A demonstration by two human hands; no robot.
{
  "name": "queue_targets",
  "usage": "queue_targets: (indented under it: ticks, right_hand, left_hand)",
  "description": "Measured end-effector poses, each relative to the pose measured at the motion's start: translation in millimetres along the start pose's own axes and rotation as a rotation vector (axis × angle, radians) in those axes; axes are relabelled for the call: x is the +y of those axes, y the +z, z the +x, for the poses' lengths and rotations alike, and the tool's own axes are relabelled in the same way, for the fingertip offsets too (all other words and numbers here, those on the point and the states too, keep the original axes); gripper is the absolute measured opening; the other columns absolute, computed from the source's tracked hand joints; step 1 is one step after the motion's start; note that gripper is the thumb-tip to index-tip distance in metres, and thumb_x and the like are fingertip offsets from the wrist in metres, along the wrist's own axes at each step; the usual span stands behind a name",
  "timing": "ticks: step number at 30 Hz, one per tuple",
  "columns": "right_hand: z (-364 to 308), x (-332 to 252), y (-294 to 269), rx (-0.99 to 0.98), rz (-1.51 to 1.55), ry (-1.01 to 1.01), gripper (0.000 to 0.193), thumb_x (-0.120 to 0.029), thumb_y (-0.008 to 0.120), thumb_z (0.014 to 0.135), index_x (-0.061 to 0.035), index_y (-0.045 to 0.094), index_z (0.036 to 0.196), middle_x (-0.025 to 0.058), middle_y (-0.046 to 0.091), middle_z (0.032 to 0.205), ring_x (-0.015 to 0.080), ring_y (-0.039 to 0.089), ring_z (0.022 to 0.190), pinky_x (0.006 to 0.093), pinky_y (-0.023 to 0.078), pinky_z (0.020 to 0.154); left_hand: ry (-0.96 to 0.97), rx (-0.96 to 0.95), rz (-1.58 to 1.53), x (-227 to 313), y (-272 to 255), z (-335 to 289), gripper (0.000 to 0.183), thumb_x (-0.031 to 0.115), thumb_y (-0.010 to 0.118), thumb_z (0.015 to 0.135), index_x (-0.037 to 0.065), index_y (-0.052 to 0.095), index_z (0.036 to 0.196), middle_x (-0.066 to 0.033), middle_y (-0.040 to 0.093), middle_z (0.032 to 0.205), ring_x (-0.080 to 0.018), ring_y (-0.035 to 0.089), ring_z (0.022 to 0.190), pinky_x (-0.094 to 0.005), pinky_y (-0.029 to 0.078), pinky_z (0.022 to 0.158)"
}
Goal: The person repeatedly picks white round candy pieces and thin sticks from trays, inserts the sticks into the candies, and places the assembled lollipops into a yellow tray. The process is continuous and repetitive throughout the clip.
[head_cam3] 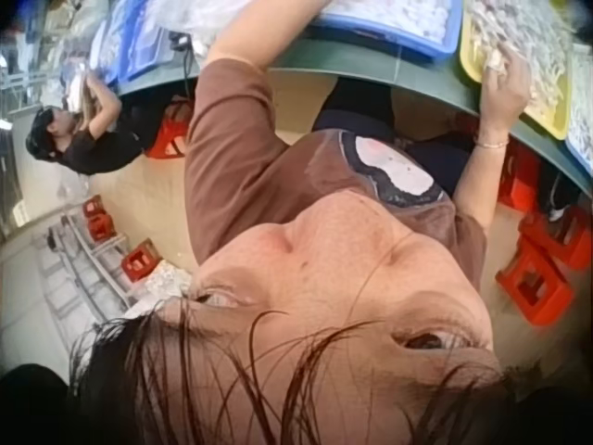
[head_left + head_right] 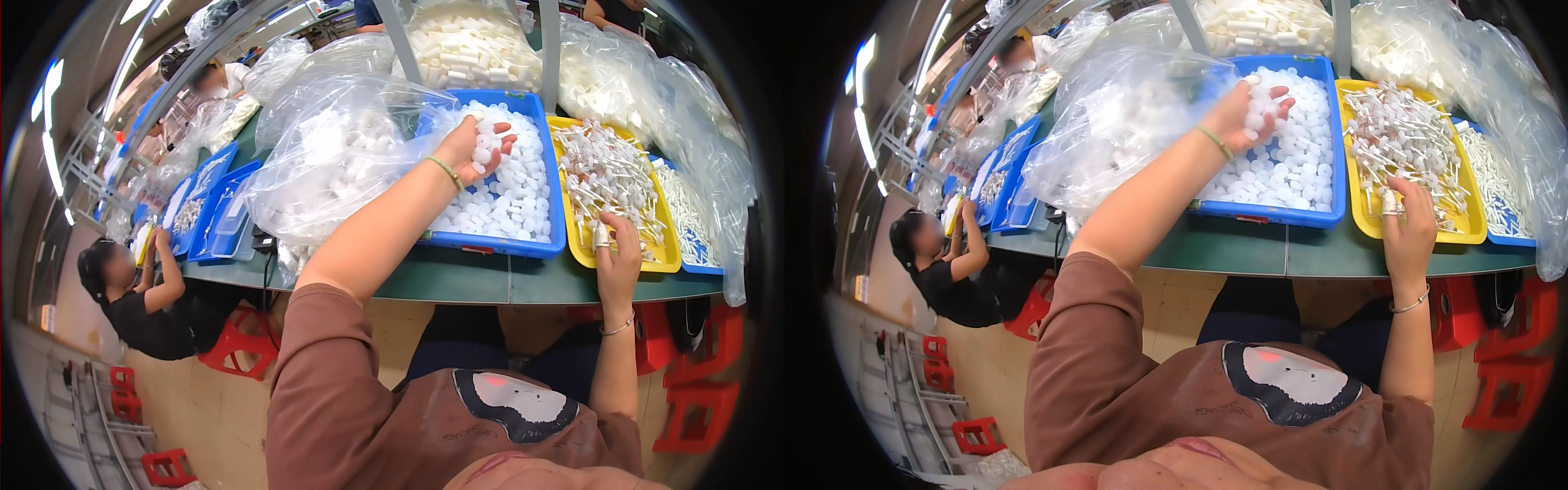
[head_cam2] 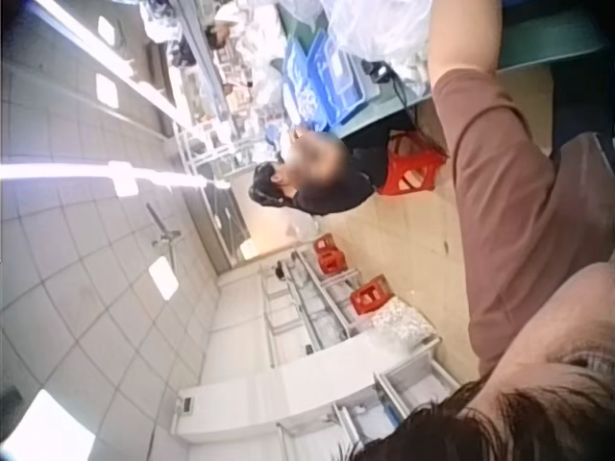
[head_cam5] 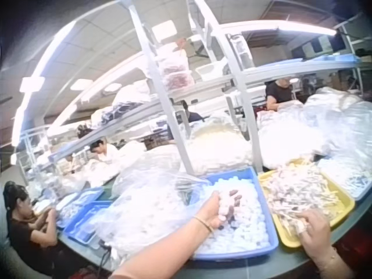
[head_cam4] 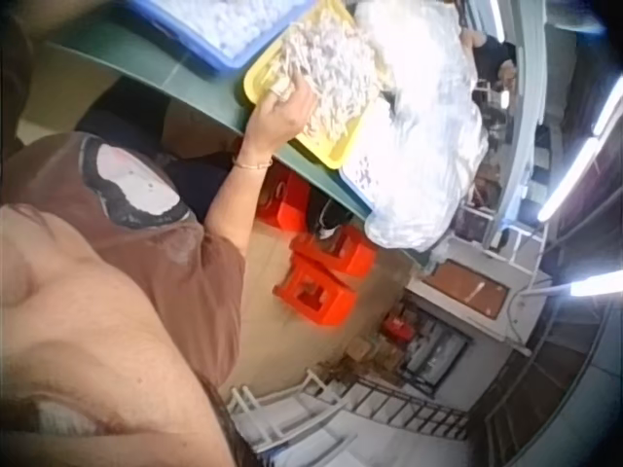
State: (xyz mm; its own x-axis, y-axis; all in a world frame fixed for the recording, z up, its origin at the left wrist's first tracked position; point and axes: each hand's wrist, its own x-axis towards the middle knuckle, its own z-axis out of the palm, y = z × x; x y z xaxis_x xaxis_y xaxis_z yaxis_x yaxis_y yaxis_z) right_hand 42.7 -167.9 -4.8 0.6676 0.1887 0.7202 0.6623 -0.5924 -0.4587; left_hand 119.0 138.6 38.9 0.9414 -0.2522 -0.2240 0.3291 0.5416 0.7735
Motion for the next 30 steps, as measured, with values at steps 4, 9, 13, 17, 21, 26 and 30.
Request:
queue_targets:
  ticks: [4, 9, 13, 17, 21, 26, 30]
  right_hand:
    - [0, 0, -1, -0.003, 0.009, 0.006, 0.031, 0.005, 0.051, 0.075, -0.0002, 0.061, 0.104, 0.0148, 0.063, 0.100, 0.0314, 0.059, 0.096, 0.0370, 0.045, 0.085]
    - [-2, 0, -3, -0.022, 0.010, 0.021, 0.030, 0.005, 0.051, 0.075, -0.0001, 0.061, 0.103, 0.0146, 0.063, 0.099, 0.0317, 0.059, 0.096, 0.0376, 0.046, 0.085]
    - [-2, 1, -2, -0.031, 0.002, -0.011, 0.030, 0.005, 0.051, 0.076, 0.0001, 0.061, 0.103, 0.0148, 0.063, 0.099, 0.0321, 0.059, 0.096, 0.0383, 0.046, 0.086]
    - [-3, 1, -1, -0.028, -0.005, -0.009, 0.029, 0.005, 0.051, 0.076, 0.0003, 0.061, 0.103, 0.0152, 0.063, 0.099, 0.0323, 0.059, 0.096, 0.0384, 0.045, 0.087]
    - [-2, 1, 0, -0.020, -0.008, -0.035, 0.030, 0.005, 0.051, 0.075, 0.0001, 0.061, 0.103, 0.0152, 0.063, 0.099, 0.0325, 0.059, 0.096, 0.0387, 0.045, 0.087]
    - [-1, 2, -3, 0.011, -0.012, -0.035, 0.032, 0.006, 0.051, 0.074, -0.0009, 0.061, 0.103, 0.0158, 0.062, 0.100, 0.0329, 0.059, 0.096, 0.0390, 0.045, 0.086]
    - [-3, 14, -9, 0.162, 0.289, 0.141, 0.033, 0.005, 0.053, 0.077, -0.0007, 0.062, 0.108, 0.0113, 0.065, 0.104, 0.0213, 0.062, 0.097, 0.0302, 0.046, 0.086]
  left_hand:
    - [0.014, 0.020, -0.172, 0, 7, 0, 0.039, 0.034, 0.041, 0.096, 0.004, 0.049, 0.120, -0.0155, 0.055, 0.108, -0.0211, 0.059, 0.087, -0.0248, 0.056, 0.064]
    - [0.276, 0.205, 0.488, -7, 31, -4, 0.030, 0.029, 0.049, 0.094, 0.004, 0.057, 0.108, -0.0094, 0.057, 0.100, -0.0167, 0.058, 0.081, -0.0277, 0.053, 0.063]
    - [0.521, 0.266, 0.850, -5, 29, 0, 0.025, 0.028, 0.054, 0.092, 0.005, 0.064, 0.096, -0.0041, 0.059, 0.082, -0.0124, 0.057, 0.073, -0.0272, 0.047, 0.061]
    - [0.728, 0.259, 1.115, -6, 36, -2, 0.023, 0.027, 0.059, 0.089, 0.005, 0.066, 0.090, -0.0035, 0.062, 0.073, -0.0108, 0.056, 0.065, -0.0269, 0.045, 0.060]
    - [1.140, 0.325, 1.300, -4, 31, 4, 0.023, 0.025, 0.059, 0.089, 0.004, 0.065, 0.090, -0.0059, 0.065, 0.076, -0.0100, 0.057, 0.066, -0.0271, 0.045, 0.059]
    - [0.676, 0.203, 0.701, 2, 33, 8, 0.020, 0.024, 0.059, 0.090, 0.005, 0.063, 0.091, -0.0072, 0.059, 0.081, -0.0078, 0.053, 0.069, -0.0247, 0.040, 0.045]
    - [0.082, -0.070, -0.199, -19, 67, -26, 0.024, 0.030, 0.050, 0.096, 0.012, 0.049, 0.111, -0.0028, 0.050, 0.087, -0.0054, 0.042, 0.061, -0.0137, 0.031, 0.039]
